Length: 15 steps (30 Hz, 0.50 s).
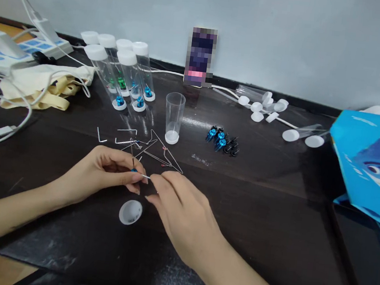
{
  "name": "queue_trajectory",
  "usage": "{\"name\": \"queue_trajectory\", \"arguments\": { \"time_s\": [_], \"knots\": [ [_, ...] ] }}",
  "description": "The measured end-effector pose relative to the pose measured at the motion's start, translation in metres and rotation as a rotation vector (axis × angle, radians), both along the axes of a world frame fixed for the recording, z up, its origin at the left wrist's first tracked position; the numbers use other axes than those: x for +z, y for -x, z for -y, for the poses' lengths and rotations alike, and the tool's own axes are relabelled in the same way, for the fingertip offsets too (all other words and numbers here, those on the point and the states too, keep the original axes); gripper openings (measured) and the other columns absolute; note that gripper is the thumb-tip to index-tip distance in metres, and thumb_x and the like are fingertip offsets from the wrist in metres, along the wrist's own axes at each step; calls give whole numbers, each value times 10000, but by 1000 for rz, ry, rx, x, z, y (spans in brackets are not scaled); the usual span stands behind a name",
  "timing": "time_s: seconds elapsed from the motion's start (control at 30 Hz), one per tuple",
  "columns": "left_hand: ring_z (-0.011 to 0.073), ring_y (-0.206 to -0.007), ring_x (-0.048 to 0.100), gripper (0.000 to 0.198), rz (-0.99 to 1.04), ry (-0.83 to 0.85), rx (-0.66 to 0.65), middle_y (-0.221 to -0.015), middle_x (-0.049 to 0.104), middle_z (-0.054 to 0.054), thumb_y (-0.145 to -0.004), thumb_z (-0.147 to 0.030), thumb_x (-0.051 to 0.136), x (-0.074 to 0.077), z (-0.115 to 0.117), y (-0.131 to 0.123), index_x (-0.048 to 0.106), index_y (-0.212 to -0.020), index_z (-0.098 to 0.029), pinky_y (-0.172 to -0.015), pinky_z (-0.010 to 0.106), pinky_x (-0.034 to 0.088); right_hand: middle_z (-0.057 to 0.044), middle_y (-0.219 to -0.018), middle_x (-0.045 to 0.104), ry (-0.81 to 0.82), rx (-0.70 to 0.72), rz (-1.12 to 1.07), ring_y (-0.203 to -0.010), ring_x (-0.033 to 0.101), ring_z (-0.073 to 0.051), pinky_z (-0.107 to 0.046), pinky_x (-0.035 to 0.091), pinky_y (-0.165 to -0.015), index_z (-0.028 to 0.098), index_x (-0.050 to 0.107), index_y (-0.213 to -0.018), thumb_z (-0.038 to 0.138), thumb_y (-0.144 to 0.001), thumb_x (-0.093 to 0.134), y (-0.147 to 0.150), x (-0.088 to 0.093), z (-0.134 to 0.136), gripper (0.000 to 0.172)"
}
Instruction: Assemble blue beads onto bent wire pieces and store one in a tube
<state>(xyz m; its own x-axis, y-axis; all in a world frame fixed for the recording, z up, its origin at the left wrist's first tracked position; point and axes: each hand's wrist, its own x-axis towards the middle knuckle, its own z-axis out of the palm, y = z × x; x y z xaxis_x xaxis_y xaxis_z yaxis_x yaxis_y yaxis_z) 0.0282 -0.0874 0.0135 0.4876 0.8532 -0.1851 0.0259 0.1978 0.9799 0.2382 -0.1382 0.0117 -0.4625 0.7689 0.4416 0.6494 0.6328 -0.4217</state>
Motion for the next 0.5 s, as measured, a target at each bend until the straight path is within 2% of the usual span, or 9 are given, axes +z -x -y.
{"name": "queue_trajectory", "arguments": {
  "time_s": [0.1, 0.3, 0.33, 0.5],
  "knots": [
    [138, -648, 720, 47, 9, 31, -12, -737, 738, 18, -773, -164, 734, -1, 1, -1, 756, -801, -134, -652, 213, 613, -88, -979, 678, -26, 23, -1, -833, 656, -157, -277, 551, -734, 132, 622, -1153, 118, -975, 470, -2, -1, 2, 235],
    [142, -650, 709, 55, -35, -31, -51, -757, 743, 33, -776, -169, 723, 0, 6, -5, 762, -793, -134, -644, 223, 612, 8, -747, 645, 268, -29, -222, -574, 613, -78, -183, 540, -570, 166, 608, -1156, 109, -992, 411, -3, -2, 2, 263],
    [141, -648, 710, 54, -34, -28, -47, -747, 741, 30, -774, -166, 724, 0, 6, -5, 762, -795, -134, -644, 219, 610, 0, -766, 652, 245, -44, -196, -579, 616, -81, -187, 539, -569, 164, 615, -1131, 130, -992, 429, -2, -2, 1, 235],
    [136, -637, 714, 43, -1, 16, -19, -718, 736, 16, -766, -160, 733, 0, 3, -4, 761, -787, -135, -648, 214, 610, -87, -1017, 662, -84, -104, 69, -769, 652, -151, -263, 541, -669, 180, 653, -1016, 208, -965, 522, -2, -1, 2, 144]
  ]
}}
